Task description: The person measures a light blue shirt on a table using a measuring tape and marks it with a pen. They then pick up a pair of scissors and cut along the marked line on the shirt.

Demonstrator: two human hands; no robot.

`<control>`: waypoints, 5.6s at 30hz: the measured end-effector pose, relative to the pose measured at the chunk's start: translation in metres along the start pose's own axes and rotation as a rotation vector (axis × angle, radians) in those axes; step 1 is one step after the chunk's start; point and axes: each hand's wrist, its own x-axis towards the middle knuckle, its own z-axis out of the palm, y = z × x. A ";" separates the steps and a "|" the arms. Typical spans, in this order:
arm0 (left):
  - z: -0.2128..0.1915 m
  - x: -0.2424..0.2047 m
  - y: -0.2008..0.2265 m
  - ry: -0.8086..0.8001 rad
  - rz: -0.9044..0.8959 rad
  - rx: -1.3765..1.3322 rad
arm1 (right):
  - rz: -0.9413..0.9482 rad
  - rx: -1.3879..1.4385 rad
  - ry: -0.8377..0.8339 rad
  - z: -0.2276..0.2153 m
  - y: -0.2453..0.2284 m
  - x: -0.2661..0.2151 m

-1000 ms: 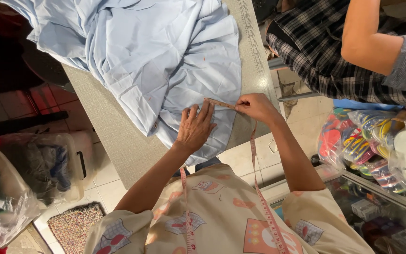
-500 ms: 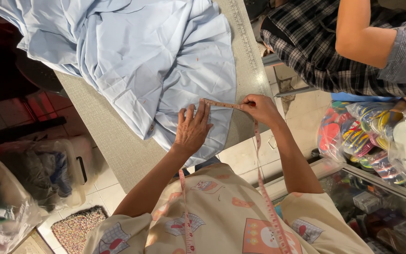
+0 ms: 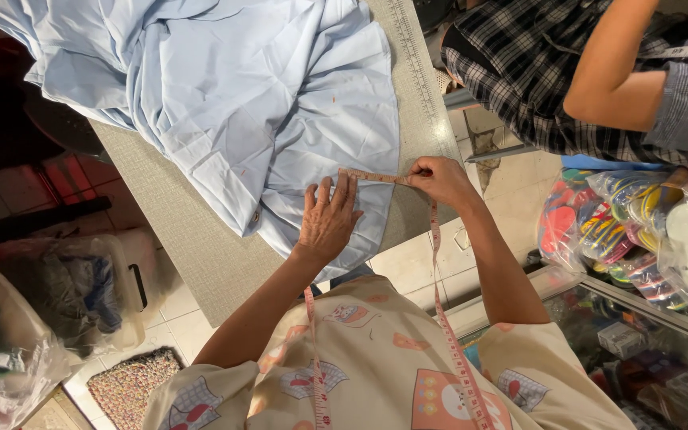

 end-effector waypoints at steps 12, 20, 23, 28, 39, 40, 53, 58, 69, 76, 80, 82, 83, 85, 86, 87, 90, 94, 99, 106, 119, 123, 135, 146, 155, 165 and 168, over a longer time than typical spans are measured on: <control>0.012 -0.001 0.009 -0.061 -0.003 -0.003 | -0.046 -0.263 0.300 0.015 0.052 0.014; 0.012 -0.004 0.016 -0.122 -0.028 0.045 | -0.398 0.010 0.410 0.063 -0.041 0.010; 0.011 -0.005 0.015 -0.136 -0.023 0.078 | -0.450 -0.010 0.407 0.081 -0.051 0.024; 0.013 -0.008 0.015 -0.166 -0.034 0.103 | -0.361 -0.127 0.331 0.098 -0.053 0.038; 0.012 -0.009 0.013 -0.150 -0.007 0.094 | -0.274 -0.111 0.413 0.110 -0.059 0.049; 0.013 -0.010 0.014 -0.151 -0.007 0.093 | -0.273 -0.111 0.412 0.111 -0.057 0.050; 0.018 -0.012 0.009 -0.118 0.001 0.080 | -0.238 0.294 0.378 0.082 -0.085 0.028; 0.012 -0.014 0.004 -0.089 0.017 0.048 | -0.057 1.109 0.154 0.046 -0.053 0.011; 0.016 -0.015 -0.005 -0.043 0.016 -0.078 | -0.201 -0.171 0.458 0.085 0.013 -0.029; 0.011 -0.013 -0.037 0.161 0.054 -0.217 | -0.223 -0.071 0.611 0.060 0.006 -0.015; 0.004 -0.002 -0.055 0.119 0.045 -0.102 | -0.387 -0.303 0.481 0.060 -0.022 -0.002; -0.003 0.007 -0.063 0.095 0.038 -0.096 | -0.311 -0.466 0.358 0.054 -0.029 0.007; -0.005 0.011 -0.069 0.038 0.016 -0.095 | -0.277 -0.532 0.317 0.048 -0.031 0.015; -0.007 0.015 -0.078 -0.018 -0.009 -0.094 | -0.246 -0.600 0.275 0.038 -0.034 0.027; -0.006 0.018 -0.082 -0.087 -0.030 -0.070 | -0.218 -0.616 0.244 0.031 -0.035 0.034; -0.005 0.021 -0.085 -0.155 -0.051 -0.047 | -0.190 -0.633 0.214 0.023 -0.035 0.041; -0.004 0.034 -0.089 -0.241 -0.090 0.009 | -0.197 -0.680 0.242 0.011 -0.032 0.065; 0.005 0.055 -0.092 -0.393 -0.154 -0.035 | -0.187 -0.636 0.239 -0.005 -0.049 0.078; 0.005 0.064 -0.089 -0.360 -0.168 -0.050 | -0.220 -0.608 0.221 -0.011 -0.040 0.094; 0.015 0.034 -0.046 -0.020 -0.012 -0.138 | -0.249 -0.557 0.221 -0.012 -0.036 0.094; -0.002 0.040 -0.013 0.017 -0.443 -0.817 | -0.466 -0.034 0.479 0.004 -0.030 0.011; -0.011 0.061 -0.009 -0.309 -1.102 -1.805 | -0.566 -0.238 0.365 0.034 -0.052 -0.029; 0.008 0.039 -0.021 -0.210 -1.006 -1.638 | 0.008 0.552 -0.131 0.036 -0.029 -0.042; 0.024 0.055 -0.029 -0.049 -0.590 -0.694 | 0.042 0.188 0.143 0.005 -0.003 -0.003; 0.049 0.056 -0.032 0.147 -0.379 -0.275 | -0.031 0.125 0.248 0.020 0.011 0.028; 0.027 0.038 -0.025 0.311 -0.145 -0.239 | -0.105 0.228 0.090 -0.002 -0.004 0.013; 0.038 0.050 -0.009 0.296 -0.068 -0.319 | -0.135 0.374 0.008 -0.014 -0.037 -0.013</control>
